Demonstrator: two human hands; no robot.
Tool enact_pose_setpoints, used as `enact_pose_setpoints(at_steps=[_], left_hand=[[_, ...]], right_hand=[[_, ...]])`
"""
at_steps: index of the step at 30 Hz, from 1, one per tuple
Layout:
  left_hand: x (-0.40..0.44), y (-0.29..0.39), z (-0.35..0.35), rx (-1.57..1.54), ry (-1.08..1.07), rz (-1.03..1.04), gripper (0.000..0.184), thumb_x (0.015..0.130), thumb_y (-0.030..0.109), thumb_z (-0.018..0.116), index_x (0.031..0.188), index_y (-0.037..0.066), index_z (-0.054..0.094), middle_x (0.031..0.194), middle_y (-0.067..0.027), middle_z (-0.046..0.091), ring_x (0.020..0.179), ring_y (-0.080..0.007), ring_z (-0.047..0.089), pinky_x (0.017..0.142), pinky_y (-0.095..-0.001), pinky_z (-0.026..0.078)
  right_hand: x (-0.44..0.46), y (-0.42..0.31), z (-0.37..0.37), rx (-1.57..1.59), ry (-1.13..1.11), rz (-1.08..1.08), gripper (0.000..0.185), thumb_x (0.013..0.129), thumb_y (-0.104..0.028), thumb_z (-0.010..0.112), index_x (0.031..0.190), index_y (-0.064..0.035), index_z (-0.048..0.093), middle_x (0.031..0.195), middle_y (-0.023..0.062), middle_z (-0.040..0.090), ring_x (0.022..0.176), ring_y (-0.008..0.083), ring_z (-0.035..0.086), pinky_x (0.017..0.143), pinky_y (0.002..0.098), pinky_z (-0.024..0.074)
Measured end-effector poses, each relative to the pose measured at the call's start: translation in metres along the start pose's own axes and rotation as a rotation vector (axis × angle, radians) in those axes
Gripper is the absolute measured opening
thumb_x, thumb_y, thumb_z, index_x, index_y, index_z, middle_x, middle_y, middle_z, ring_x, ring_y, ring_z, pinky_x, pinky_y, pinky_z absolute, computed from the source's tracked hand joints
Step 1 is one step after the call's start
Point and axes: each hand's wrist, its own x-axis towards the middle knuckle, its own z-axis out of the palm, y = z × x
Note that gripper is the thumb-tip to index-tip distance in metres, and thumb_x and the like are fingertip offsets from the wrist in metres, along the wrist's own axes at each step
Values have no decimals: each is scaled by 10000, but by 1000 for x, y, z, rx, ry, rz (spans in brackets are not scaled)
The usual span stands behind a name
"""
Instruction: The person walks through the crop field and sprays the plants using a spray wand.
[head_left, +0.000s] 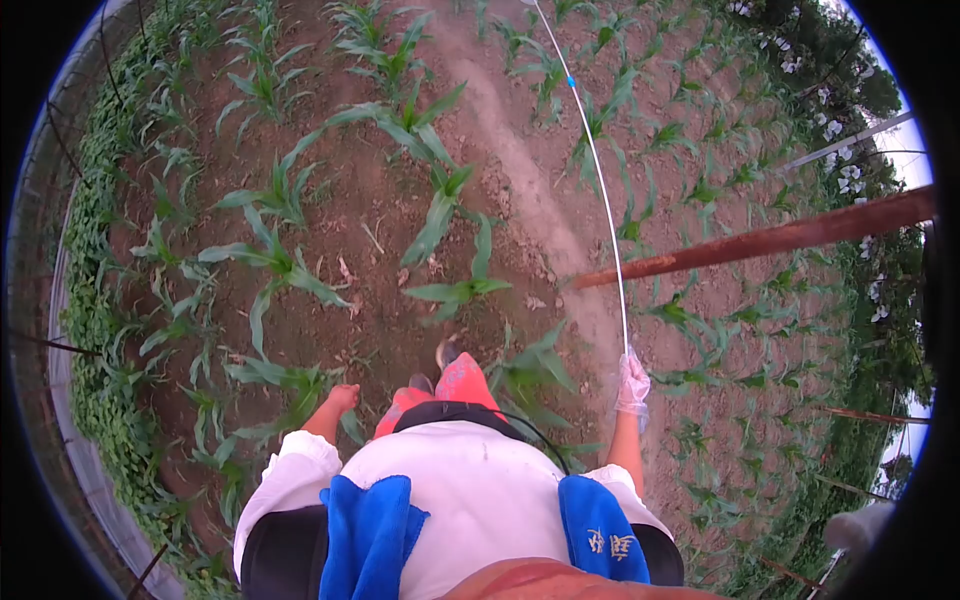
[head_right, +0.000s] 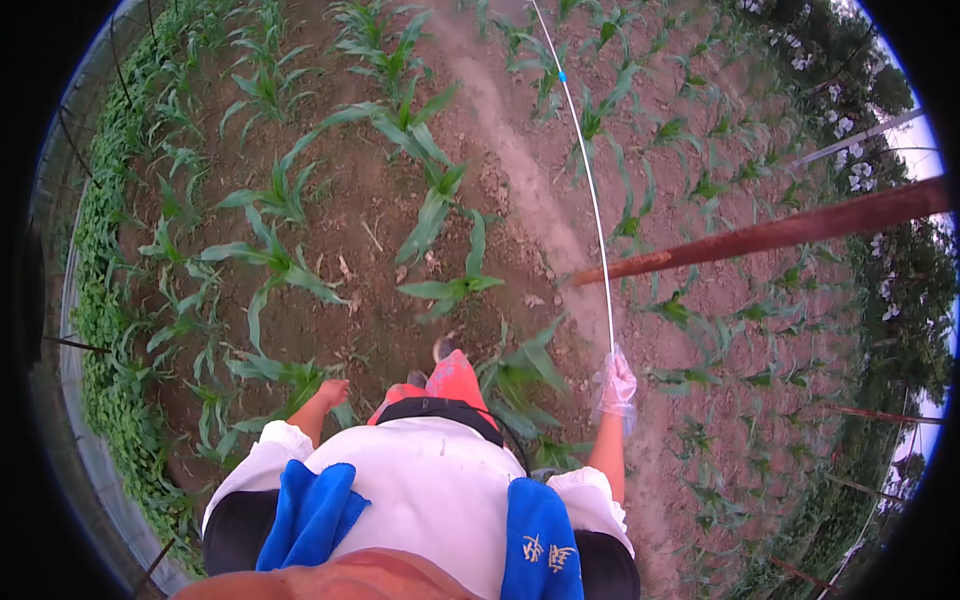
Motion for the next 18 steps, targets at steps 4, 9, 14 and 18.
enact_pose_setpoints(at_steps=[4,9,14,18], left_hand=[[1,-71,12,475,25,235,182,679,218,393,692,55,473,588,-78,499,495,-236,473,485,-342,374],[-15,-115,39,361,152,470,153,657,200,410,686,59,460,620,-93,498,614,-249,483,522,-348,376],[-81,-97,79,986,304,791,150,643,200,434,694,59,445,594,-97,490,530,-223,489,460,-322,378],[-104,-106,148,109,80,87,280,710,294,378,677,30,466,544,-59,463,446,-158,456,409,-290,363]], right_hand=[[-27,22,-42,12,40,-9,220,639,-69,527,835,28,497,789,60,513,691,92,469,634,195,363],[-43,61,-105,26,35,-23,203,634,-77,536,806,27,509,751,52,518,670,91,471,616,194,367],[-57,89,-175,-42,40,37,187,628,-63,534,787,33,511,728,50,517,654,88,466,616,187,363],[-83,96,-243,-112,-10,-43,189,633,-44,517,802,39,504,738,53,516,655,89,467,628,188,364]])
